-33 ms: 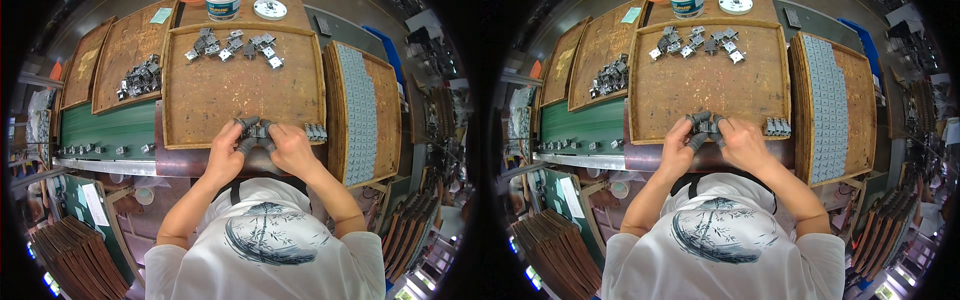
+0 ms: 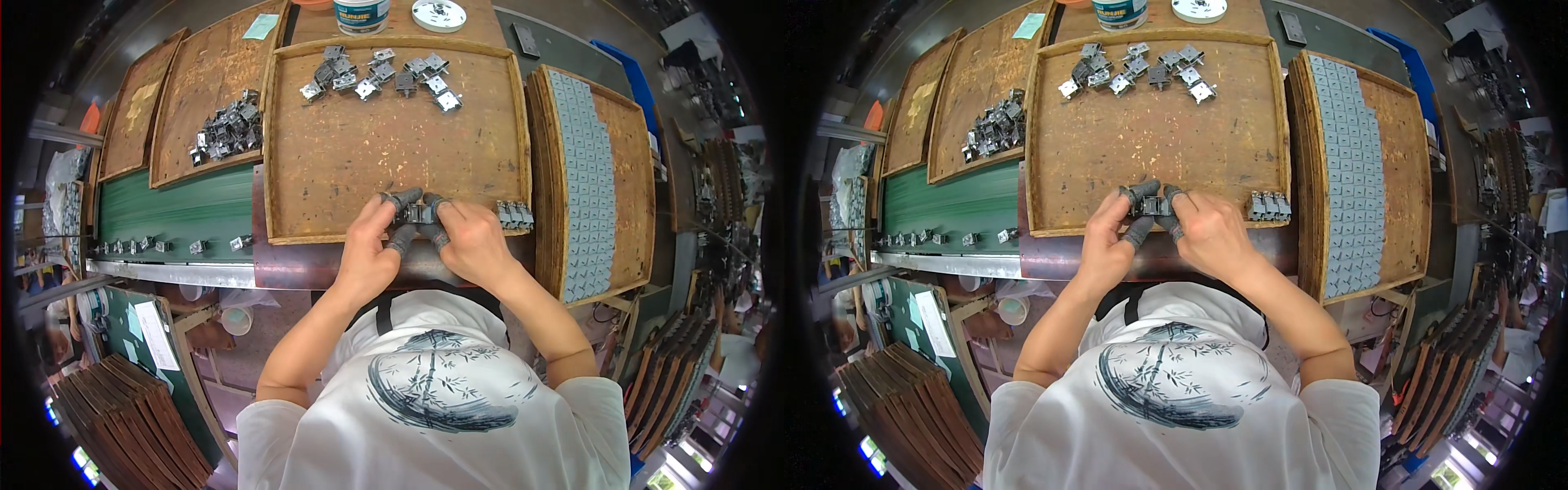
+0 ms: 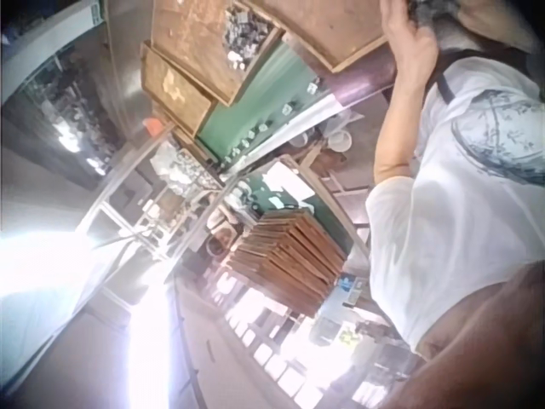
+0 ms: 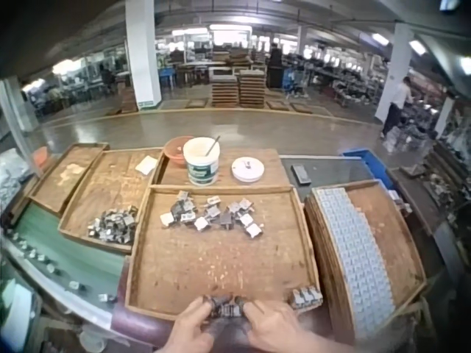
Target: Assemble small mechanical components and place them into a sorting tray.
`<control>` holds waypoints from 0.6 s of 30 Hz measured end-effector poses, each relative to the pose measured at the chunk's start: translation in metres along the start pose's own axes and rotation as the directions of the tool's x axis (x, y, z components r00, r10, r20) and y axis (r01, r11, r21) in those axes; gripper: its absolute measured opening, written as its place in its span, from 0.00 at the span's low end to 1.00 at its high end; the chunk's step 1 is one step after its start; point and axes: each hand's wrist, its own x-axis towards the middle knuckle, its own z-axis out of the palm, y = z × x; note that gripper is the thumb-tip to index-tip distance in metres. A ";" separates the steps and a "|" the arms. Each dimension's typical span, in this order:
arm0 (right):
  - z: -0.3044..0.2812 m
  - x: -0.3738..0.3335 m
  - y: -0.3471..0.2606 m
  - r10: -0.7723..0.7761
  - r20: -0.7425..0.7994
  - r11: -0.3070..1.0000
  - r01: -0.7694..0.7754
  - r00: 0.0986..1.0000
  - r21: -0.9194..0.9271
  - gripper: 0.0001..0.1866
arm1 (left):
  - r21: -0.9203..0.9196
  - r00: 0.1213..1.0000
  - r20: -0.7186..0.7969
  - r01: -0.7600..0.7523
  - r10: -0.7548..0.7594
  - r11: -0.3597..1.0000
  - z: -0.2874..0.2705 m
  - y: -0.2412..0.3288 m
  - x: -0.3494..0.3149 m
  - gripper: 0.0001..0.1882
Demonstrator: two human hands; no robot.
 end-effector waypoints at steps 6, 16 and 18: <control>0.000 -0.009 -0.012 0.101 -0.021 0.991 -0.099 0.995 0.090 0.13 | 0.495 0.933 -0.092 -0.261 0.349 0.829 0.020 0.005 0.003 0.38; -0.035 -0.016 0.005 0.242 0.331 0.850 -0.364 0.912 0.381 0.23 | -0.248 0.981 0.178 -0.036 0.082 0.968 0.028 0.014 0.003 0.38; -0.035 -0.021 0.008 0.150 0.232 0.862 -0.242 0.961 0.445 0.19 | 0.086 0.918 0.159 -0.380 0.364 0.921 0.029 0.016 0.005 0.38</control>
